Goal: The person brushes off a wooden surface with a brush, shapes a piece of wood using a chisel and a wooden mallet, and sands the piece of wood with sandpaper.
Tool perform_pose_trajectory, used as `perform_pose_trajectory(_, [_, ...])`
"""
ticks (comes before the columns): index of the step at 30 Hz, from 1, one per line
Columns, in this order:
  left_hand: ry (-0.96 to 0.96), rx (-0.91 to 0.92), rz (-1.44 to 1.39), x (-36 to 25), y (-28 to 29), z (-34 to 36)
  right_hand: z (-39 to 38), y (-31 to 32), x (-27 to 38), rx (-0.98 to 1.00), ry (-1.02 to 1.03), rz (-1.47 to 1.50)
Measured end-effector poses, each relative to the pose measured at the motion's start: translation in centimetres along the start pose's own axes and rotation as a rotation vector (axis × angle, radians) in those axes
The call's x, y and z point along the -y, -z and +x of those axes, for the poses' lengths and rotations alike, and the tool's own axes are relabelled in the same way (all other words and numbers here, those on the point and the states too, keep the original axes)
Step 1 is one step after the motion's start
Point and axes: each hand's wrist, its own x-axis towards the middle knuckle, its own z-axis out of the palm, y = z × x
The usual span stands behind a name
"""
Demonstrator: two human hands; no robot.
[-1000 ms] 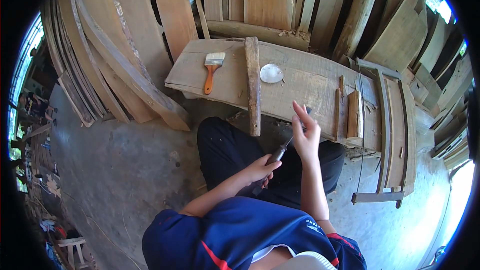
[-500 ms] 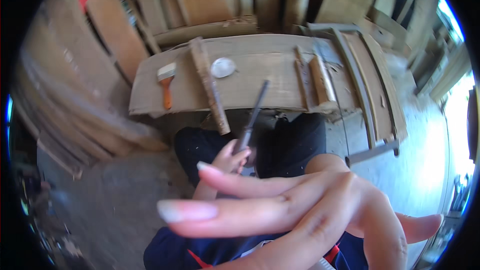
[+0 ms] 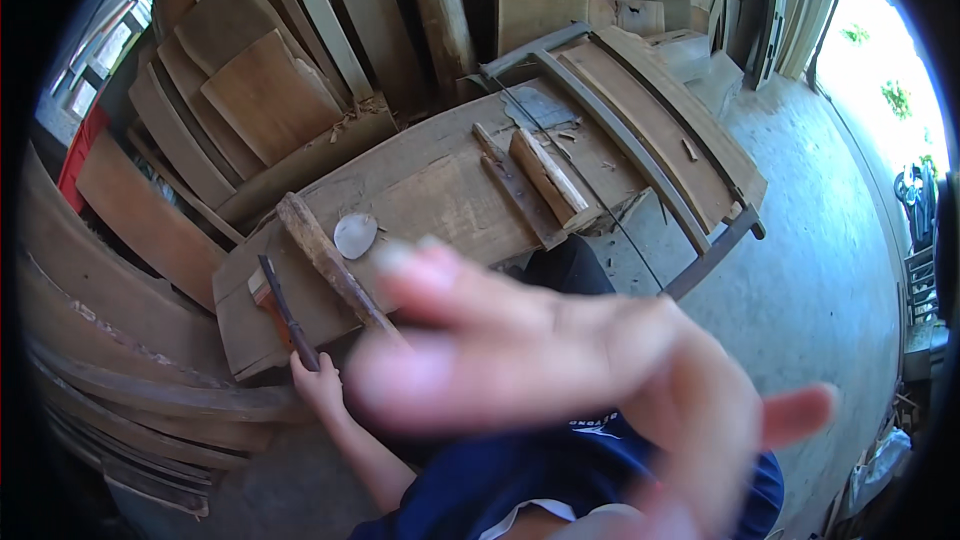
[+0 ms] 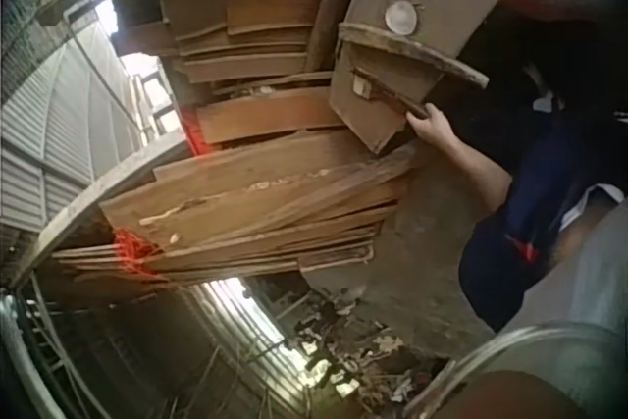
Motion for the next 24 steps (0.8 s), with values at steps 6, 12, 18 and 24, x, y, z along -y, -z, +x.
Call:
perform_pose_trajectory(6, [-0.305, -0.247, 0.249, 2.4, -2.2, 1.2, -8.6, 2.6, -2.6, -0.376, -0.798, -0.242])
perform_pose_trajectory(12, [-0.563, -0.216, 0.291, 1.1, -3.4, 4.8, -9.4, 2.6, -2.7, -0.634, -0.810, -0.207])
perform_pose_trajectory(18, [-0.699, -0.267, 0.398, 0.3, -5.8, 11.6, -6.1, 1.5, -0.5, -0.605, -0.459, -0.419])
perform_pose_trajectory(24, [-0.655, -0.273, 0.407, -2.4, -3.8, 13.8, -8.1, 0.9, 2.0, -0.685, -0.340, -0.597])
